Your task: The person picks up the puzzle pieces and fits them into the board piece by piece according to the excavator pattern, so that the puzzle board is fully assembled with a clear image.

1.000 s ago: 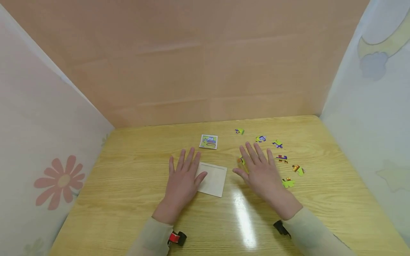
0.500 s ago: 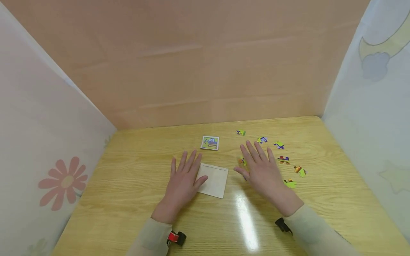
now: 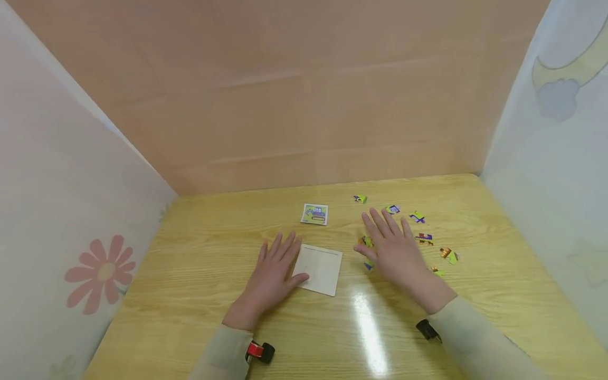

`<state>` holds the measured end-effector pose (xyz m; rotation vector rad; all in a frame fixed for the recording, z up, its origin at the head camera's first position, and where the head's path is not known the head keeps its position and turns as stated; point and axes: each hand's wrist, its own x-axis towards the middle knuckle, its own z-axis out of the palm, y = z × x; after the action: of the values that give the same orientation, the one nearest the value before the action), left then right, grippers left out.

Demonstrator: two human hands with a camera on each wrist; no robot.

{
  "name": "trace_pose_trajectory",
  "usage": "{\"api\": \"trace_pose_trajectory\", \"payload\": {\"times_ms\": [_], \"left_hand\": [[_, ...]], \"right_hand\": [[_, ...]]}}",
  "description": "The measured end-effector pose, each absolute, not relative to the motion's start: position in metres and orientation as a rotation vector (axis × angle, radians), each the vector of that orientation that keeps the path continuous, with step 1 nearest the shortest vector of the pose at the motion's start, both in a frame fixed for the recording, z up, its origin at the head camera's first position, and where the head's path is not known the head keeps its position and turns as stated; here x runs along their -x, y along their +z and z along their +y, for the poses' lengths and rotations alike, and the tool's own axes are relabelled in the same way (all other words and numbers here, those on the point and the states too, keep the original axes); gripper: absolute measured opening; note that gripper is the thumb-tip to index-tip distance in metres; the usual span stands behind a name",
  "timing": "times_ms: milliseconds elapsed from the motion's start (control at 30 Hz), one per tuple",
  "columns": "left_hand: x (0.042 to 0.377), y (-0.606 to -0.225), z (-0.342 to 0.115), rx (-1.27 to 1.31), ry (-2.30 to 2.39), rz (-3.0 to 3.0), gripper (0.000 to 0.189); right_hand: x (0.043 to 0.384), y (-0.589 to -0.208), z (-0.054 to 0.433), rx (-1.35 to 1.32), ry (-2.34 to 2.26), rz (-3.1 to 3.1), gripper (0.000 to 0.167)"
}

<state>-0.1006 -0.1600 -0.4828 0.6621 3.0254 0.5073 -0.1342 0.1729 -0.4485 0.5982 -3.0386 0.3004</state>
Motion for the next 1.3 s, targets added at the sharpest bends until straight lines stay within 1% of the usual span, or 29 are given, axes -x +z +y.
{"api": "trace_pose_trajectory", "payload": {"times_ms": [200, 400, 633, 933, 1300], "left_hand": [[0.1, -0.49, -0.167, -0.629, 0.598, 2.971, 0.091], [0.101, -0.492, -0.167, -0.666, 0.639, 2.94, 0.094], [0.103, -0.491, -0.16, -0.665, 0.698, 2.921, 0.093], [0.109, -0.498, -0.155, -0.64, 0.667, 2.924, 0.092], [0.113, -0.501, -0.147, -0.613, 0.641, 2.949, 0.091]], "right_hand": [[0.143, -0.451, 0.182, -0.589, 0.333, -2.996, 0.086], [0.153, -0.446, 0.186, -0.59, 0.377, -3.038, 0.086], [0.171, -0.444, 0.193, -0.597, 0.363, -3.081, 0.085], [0.19, -0.439, 0.207, -0.58, 0.367, -3.096, 0.085], [0.216, -0.44, 0.211, -0.604, 0.345, -3.091, 0.083]]}}
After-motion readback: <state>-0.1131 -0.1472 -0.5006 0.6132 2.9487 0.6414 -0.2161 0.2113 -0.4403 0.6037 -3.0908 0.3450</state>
